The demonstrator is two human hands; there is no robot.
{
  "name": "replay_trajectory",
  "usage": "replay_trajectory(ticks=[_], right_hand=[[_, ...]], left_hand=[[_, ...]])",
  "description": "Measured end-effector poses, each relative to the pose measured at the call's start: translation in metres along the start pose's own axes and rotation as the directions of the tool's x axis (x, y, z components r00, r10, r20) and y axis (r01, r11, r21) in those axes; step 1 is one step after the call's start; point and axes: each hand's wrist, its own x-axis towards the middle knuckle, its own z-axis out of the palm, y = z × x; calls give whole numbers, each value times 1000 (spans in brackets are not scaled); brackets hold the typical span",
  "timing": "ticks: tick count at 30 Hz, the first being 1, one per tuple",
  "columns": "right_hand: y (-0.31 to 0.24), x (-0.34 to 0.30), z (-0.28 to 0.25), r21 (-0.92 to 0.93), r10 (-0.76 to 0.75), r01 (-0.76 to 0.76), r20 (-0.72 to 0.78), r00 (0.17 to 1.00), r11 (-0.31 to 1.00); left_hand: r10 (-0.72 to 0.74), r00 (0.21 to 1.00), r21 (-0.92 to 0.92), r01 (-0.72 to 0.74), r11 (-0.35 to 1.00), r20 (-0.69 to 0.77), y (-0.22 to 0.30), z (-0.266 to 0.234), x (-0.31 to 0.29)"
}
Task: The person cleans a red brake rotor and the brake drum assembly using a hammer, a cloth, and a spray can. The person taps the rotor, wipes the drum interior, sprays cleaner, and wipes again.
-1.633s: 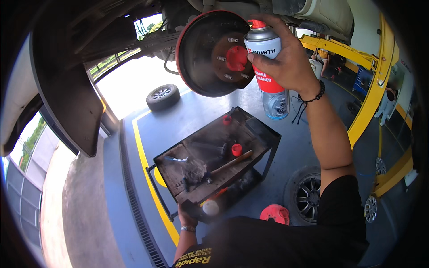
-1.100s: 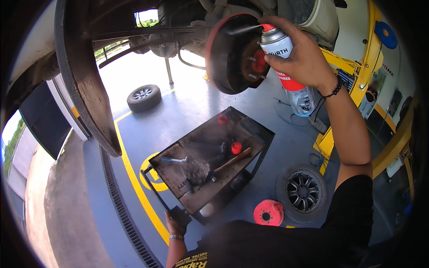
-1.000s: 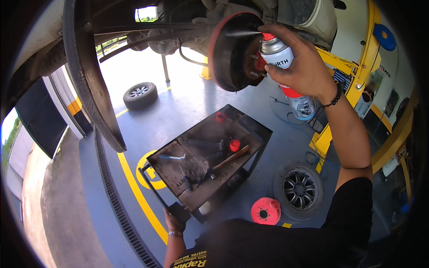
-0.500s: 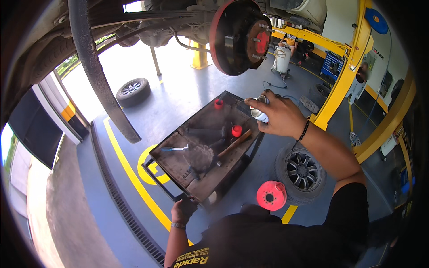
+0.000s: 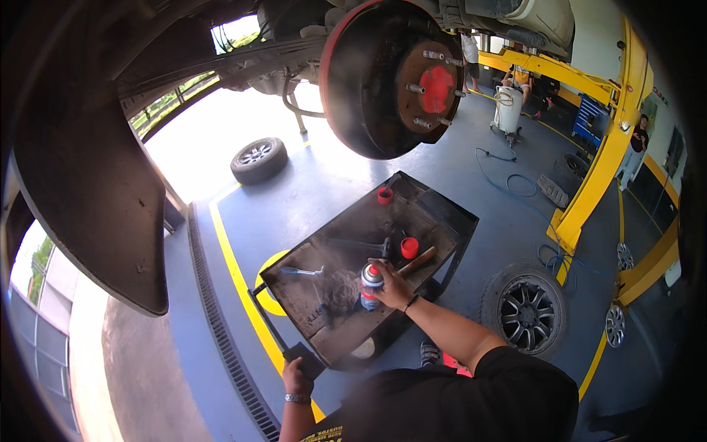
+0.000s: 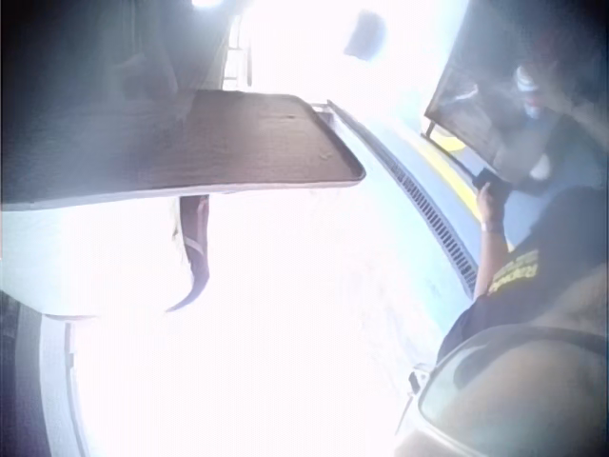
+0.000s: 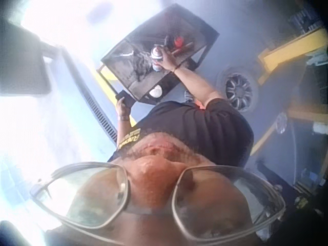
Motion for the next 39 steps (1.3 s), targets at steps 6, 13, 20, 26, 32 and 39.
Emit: replay_trajectory(ticks=[6,13,20,26,32,39], right_hand=[[32,1,-17,110,-287,267,257,923,957],[117,23,-93,762,611,-282,-183,770,583],[140,82,-245,982,587,-102,-9,809,156],[90,162,-348,634,129,206,-440,889,746],[15,256,-420,340,-352,505,-421,836,793],[-58,303,-426,-33,-681,720,-355,640,694]], left_hand=[[122,992,167,-128,978,45,-21,143,-5],[162,982,63,-156,986,-96,-32,224,-9],[-108,970,-261,49,964,-217,-61,156,-11],[-25,991,-130,8,992,-135,-47,189,7],[-64,989,-140,45,989,-132,-54,188,56],[-103,988,-177,82,981,-113,-88,217,38]])
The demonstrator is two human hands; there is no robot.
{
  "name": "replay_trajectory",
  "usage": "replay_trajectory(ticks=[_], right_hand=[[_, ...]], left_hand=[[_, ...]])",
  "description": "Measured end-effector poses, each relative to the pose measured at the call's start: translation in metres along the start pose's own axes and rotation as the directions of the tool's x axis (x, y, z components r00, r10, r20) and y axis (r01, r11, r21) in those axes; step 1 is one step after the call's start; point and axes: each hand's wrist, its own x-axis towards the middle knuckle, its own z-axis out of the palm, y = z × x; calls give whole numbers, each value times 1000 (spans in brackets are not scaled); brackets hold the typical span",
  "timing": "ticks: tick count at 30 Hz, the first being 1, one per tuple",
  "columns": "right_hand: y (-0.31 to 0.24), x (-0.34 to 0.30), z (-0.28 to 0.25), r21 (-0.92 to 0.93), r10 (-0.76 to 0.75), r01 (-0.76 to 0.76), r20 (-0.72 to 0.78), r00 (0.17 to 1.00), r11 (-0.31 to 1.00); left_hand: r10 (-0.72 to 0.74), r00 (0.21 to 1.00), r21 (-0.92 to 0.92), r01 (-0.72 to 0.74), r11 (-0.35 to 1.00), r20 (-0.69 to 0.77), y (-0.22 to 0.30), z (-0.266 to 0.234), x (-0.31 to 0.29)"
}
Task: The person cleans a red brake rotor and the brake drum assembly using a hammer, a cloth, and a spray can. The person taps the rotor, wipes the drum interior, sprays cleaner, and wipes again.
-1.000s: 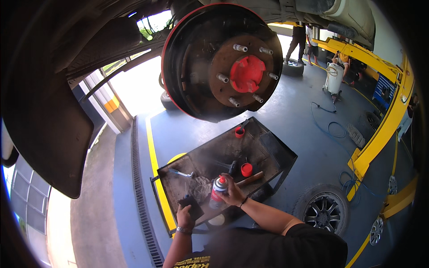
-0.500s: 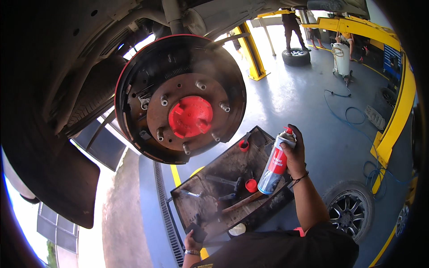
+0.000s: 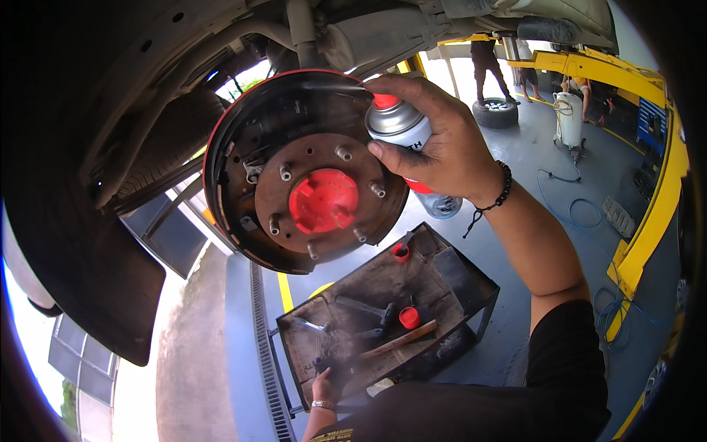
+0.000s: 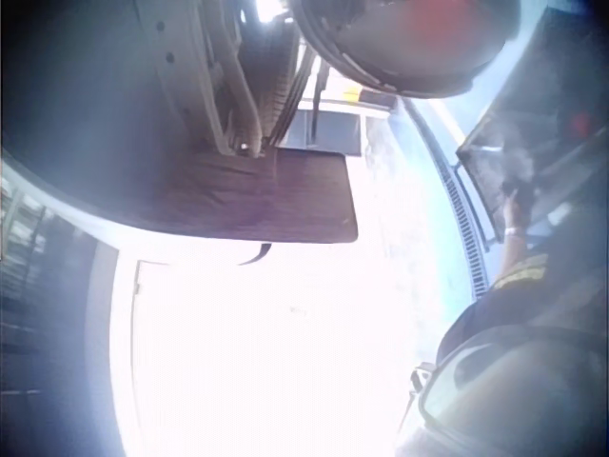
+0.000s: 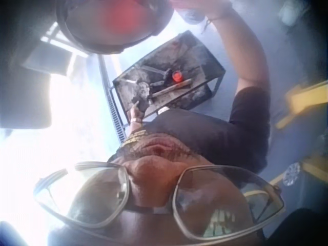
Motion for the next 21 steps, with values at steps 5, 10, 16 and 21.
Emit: replay_trajectory(ticks=[5,10,16,21], right_hand=[[-9,6,8,-71,-62,59,-43,997,996],[-3,-13,1,-97,18,-25,-72,997,995],[-17,-3,10,-110,-45,40,-47,998,993],[-35,13,24,-179,-100,105,38,994,978]], left_hand=[[8,1000,-56,-8,998,6,-15,-7,-8],[-4,1000,-55,5,998,11,-16,-7,-11],[6,1000,-4,-7,1000,-17,-9,0,-7],[91,996,120,-91,989,7,-26,-16,36]])
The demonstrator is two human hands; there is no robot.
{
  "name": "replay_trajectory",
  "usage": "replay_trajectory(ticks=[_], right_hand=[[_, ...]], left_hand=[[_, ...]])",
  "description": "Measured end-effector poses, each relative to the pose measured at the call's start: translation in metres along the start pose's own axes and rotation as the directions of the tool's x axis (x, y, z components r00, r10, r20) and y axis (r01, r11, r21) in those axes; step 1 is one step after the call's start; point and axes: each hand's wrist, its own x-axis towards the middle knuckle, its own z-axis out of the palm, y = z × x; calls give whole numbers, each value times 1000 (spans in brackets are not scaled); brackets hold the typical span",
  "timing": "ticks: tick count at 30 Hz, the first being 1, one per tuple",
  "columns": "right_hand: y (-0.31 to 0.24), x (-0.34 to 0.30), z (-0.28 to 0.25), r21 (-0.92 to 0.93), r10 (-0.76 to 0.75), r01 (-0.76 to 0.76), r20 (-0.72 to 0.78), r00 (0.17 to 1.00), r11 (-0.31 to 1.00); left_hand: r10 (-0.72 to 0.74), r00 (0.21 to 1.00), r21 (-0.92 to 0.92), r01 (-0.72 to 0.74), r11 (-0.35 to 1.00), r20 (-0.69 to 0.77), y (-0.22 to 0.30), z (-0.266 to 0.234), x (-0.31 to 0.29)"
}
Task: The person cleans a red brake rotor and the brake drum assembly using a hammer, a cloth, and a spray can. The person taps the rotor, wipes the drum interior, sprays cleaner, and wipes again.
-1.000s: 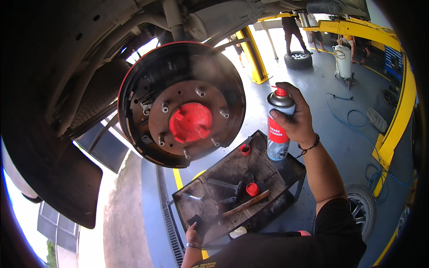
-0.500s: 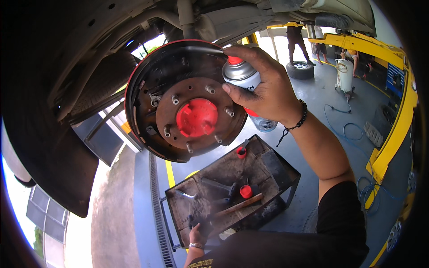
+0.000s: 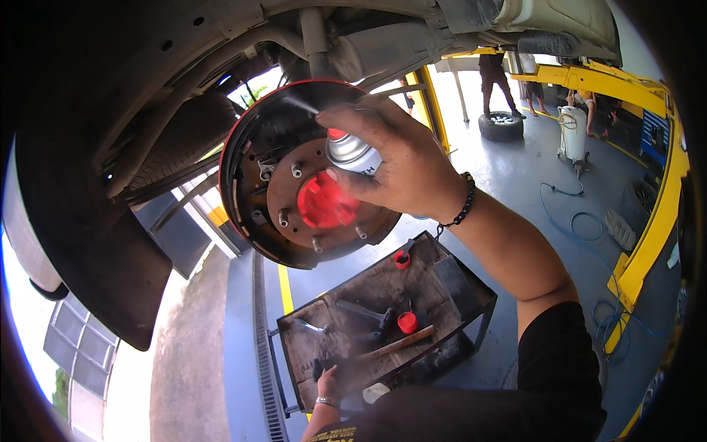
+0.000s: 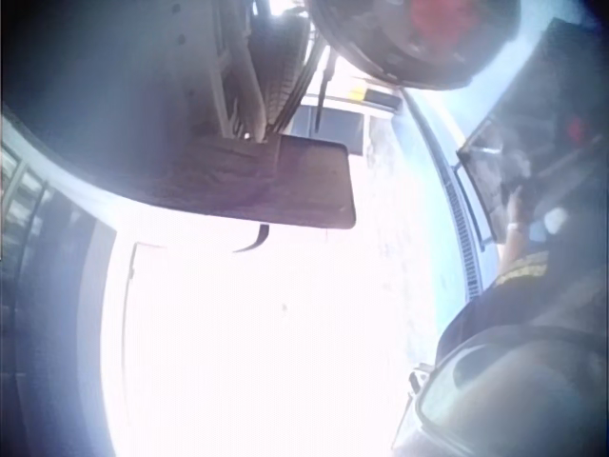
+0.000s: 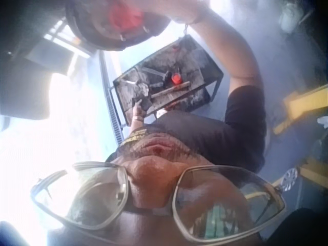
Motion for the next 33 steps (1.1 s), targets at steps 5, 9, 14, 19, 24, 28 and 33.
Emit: replay_trajectory(ticks=[5,9,14,19,24,28,33], right_hand=[[-6,10,0,6,-50,50,59,997,999],[1,0,-19,12,-34,33,86,996,999],[20,-13,-32,-8,9,-8,113,994,1000],[24,-12,-32,-44,-94,101,143,985,994],[20,-4,-27,-76,-143,158,175,974,984],[7,4,-22,-130,-188,218,214,959,967],[-33,-2,-16,1,-345,358,268,900,934]], left_hand=[[-5,1000,19,5,1000,3,-17,-10,15],[-11,998,-41,13,999,59,-6,9,-18],[-67,997,-151,62,987,-27,6,-6,-36],[-46,999,-100,45,994,-16,7,-15,-29],[-106,994,-74,108,991,24,-1,-5,-22],[-101,994,-29,102,994,35,5,24,-46],[-51,998,-47,49,998,-44,-7,8,-36]])
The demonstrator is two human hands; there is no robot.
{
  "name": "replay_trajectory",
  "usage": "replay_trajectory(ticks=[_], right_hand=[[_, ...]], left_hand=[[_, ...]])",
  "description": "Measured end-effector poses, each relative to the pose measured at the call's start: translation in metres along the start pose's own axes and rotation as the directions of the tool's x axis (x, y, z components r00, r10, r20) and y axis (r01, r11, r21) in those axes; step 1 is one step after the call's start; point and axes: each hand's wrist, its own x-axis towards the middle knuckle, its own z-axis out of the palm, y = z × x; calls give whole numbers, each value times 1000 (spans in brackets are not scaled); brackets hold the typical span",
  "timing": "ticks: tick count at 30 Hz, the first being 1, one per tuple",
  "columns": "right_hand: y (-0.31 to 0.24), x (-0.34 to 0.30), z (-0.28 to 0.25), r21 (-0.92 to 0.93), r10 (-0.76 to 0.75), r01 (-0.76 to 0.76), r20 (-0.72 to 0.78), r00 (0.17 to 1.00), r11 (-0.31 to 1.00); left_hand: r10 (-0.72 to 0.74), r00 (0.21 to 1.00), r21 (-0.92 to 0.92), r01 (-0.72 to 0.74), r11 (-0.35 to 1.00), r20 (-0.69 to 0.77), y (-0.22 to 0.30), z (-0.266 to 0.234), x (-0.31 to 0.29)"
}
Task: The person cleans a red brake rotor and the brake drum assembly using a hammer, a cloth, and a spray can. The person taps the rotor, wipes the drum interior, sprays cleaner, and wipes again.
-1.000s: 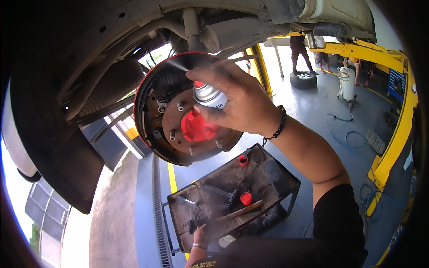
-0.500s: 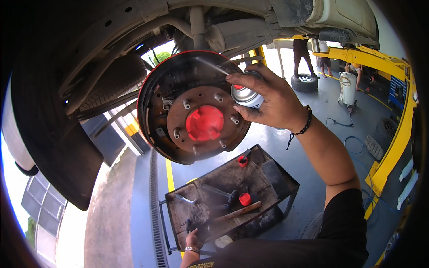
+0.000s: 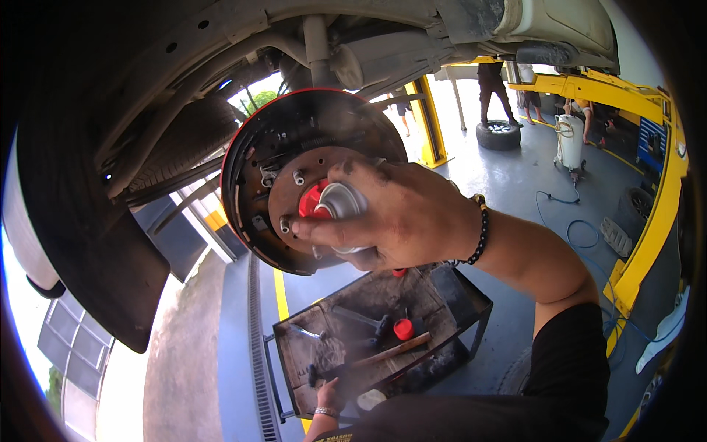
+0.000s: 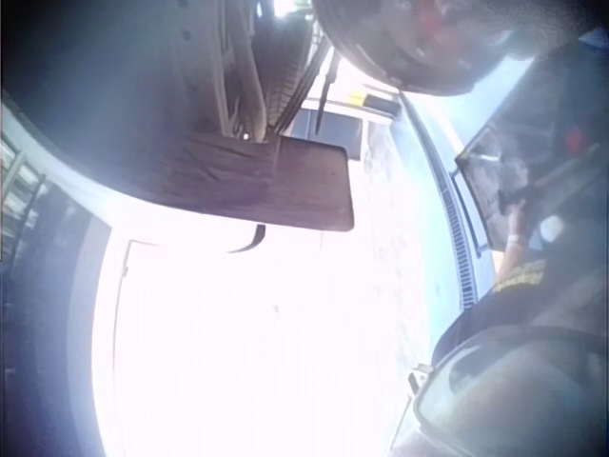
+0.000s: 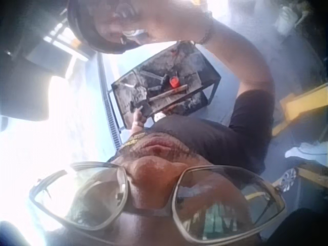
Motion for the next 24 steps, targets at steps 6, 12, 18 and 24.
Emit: replay_trajectory(ticks=[6,12,18,24], right_hand=[[-62,-84,23,379,54,-179,317,947,908],[-80,-283,69,381,877,-848,159,453,369],[-78,-404,79,80,984,-989,-137,116,127],[-80,-396,90,77,970,-981,-182,160,176]], left_hand=[[-96,995,-57,95,994,-13,-5,-16,-4],[-92,995,36,93,995,-25,2,-82,19],[-81,995,43,84,996,-62,30,-34,-35],[-78,997,31,78,996,-19,33,-33,-15]])
